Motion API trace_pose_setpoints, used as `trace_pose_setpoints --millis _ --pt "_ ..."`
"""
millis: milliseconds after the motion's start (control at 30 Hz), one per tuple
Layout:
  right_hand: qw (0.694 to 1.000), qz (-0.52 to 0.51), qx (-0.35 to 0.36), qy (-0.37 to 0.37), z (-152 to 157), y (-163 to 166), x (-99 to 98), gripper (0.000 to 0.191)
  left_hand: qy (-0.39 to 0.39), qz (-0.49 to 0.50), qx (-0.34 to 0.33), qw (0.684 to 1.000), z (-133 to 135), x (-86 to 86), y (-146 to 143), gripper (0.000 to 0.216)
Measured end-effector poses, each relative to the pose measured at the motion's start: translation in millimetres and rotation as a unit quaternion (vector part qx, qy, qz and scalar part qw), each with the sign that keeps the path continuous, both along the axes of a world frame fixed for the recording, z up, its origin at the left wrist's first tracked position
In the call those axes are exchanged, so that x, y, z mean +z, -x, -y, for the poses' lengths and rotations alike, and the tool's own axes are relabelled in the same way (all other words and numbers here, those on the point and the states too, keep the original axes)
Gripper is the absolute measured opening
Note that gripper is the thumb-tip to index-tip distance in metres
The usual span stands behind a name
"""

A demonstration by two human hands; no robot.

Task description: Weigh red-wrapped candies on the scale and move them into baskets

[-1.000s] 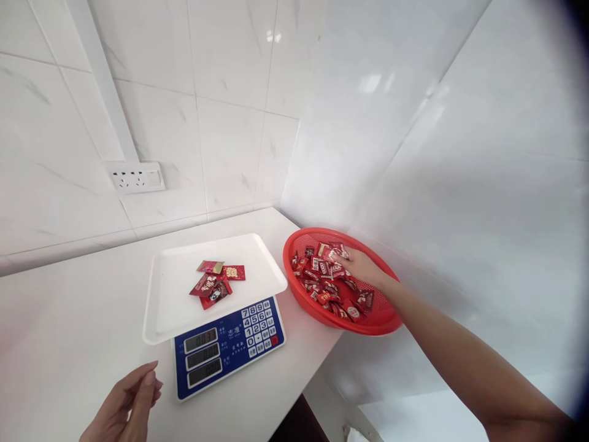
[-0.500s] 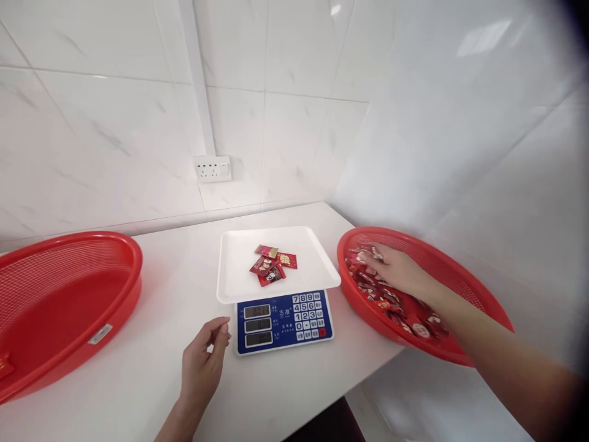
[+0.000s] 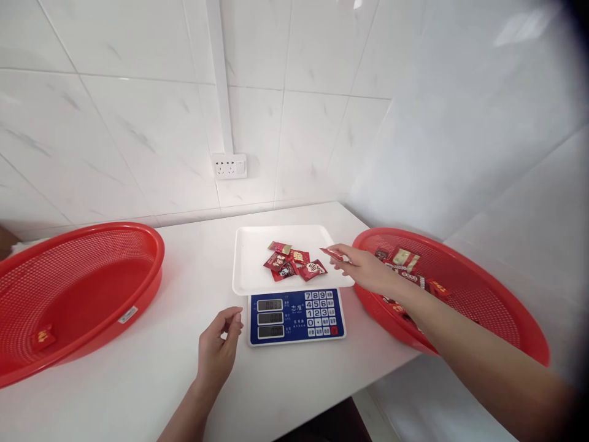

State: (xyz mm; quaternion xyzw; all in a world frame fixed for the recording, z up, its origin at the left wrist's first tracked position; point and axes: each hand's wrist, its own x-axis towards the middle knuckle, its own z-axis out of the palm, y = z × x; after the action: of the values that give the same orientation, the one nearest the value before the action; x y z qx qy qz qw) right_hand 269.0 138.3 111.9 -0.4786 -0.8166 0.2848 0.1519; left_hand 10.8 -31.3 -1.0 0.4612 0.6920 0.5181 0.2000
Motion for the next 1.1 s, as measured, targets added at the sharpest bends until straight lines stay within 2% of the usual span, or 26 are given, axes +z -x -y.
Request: trace_pose_setpoints --millis 167,300,433,533,600,667,767,867,933,1000,1100 --pt "0.997 0.062 -0.048 0.014 15 -23 -3.5 0.035 0.003 -0.004 -0.019 1.000 1 -1.2 -2 0.032" --pt "0.995 0.052 -0.080 0.009 27 -38 -6.6 0.037 -0.003 -0.009 -0.026 1.000 1 -3.0 -2 0.030" --pt "0.993 -0.048 -0.106 0.017 49 -50 -6.7 0.041 -0.008 0.003 -0.022 1.000 0 -3.3 -3 0.029" --pt "0.986 -0.135 -0.043 0.088 72 -45 -17.0 0.046 -0.027 0.001 -0.045 0.999 2 -1.1 -4 0.026" --pt "0.976 -0.132 0.028 0.171 88 -30 -31.0 0.048 -0.042 -0.006 -0.105 0.994 5 1.1 -7 0.025" --pt "0.953 -0.094 0.111 0.265 104 -10 -47.8 0.046 -0.031 0.000 -0.202 0.979 8 3.1 -12 0.028" --pt "0.943 -0.035 0.195 0.266 122 20 -69.2 0.034 0.028 0.010 -0.343 0.939 12 5.2 -22 0.035" --pt "0.938 -0.026 0.223 0.263 130 36 -79.5 0.025 0.065 -0.014 -0.408 0.911 13 6.3 -30 0.025" --pt "0.936 -0.050 0.204 0.284 129 38 -81.7 0.020 0.068 -0.030 -0.403 0.912 13 6.5 -32 0.024" --pt "0.939 -0.080 0.166 0.289 127 37 -82.0 0.020 0.064 -0.038 -0.366 0.927 11 6.2 -32 0.027" --pt "0.953 -0.106 0.126 0.253 121 34 -79.6 0.026 0.054 -0.034 -0.323 0.944 11 5.6 -30 0.025"
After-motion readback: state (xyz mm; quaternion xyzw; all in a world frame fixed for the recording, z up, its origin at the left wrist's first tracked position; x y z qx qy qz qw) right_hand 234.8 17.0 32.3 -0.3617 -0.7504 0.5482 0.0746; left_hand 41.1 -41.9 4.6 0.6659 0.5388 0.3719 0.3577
